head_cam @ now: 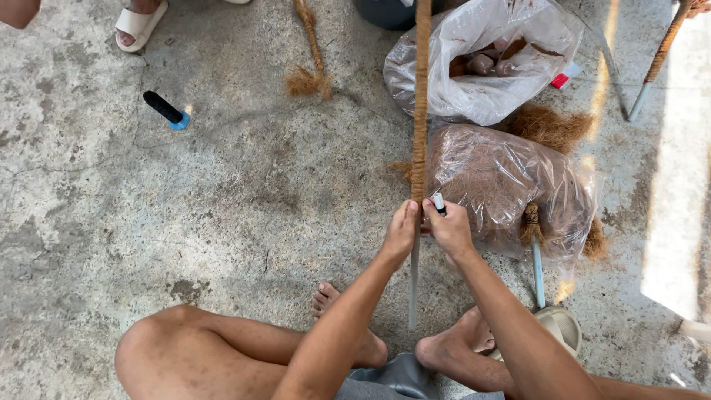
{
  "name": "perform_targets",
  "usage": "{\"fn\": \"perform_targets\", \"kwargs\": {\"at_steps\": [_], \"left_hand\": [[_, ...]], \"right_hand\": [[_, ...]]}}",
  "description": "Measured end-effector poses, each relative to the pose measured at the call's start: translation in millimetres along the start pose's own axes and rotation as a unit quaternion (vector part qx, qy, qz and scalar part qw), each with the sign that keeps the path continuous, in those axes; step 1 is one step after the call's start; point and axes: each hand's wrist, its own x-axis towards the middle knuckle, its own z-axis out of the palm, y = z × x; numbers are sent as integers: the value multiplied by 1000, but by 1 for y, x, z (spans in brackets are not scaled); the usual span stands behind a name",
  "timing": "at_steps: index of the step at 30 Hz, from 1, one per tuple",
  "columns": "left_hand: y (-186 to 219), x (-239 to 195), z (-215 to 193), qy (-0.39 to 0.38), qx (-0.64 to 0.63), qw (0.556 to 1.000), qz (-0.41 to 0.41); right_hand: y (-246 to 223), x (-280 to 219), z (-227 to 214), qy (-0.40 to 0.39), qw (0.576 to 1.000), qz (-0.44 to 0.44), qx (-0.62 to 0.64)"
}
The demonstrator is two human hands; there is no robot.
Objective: The person sits on the floor and wraps a long bundle of brown fibrous material around a white PVC pipe using a small cylindrical tool to secure the wrapping. The person repeatedly pulls the fibers, wraps them around the pipe, and uses the tool to tighten the bundle along the length of the pipe.
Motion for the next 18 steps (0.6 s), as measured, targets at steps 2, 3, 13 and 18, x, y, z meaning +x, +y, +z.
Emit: {"fn": "perform_targets", "kwargs": {"at_steps": [2, 3, 13, 18], "left_hand": [[14, -9, 12, 63, 54, 996, -34], [20, -12, 17, 94, 81, 991, -50], [50, -41, 46, 218, 270, 935, 69], [95, -52, 43, 120, 454, 878, 87]], "right_hand": [[-4, -3, 6, 0, 999, -31, -7], [-6, -5, 9, -3, 999, -36, -23], [-13, -18, 4, 22, 971, -90, -220], [-1, -19, -8, -30, 998, -51, -13]]}}
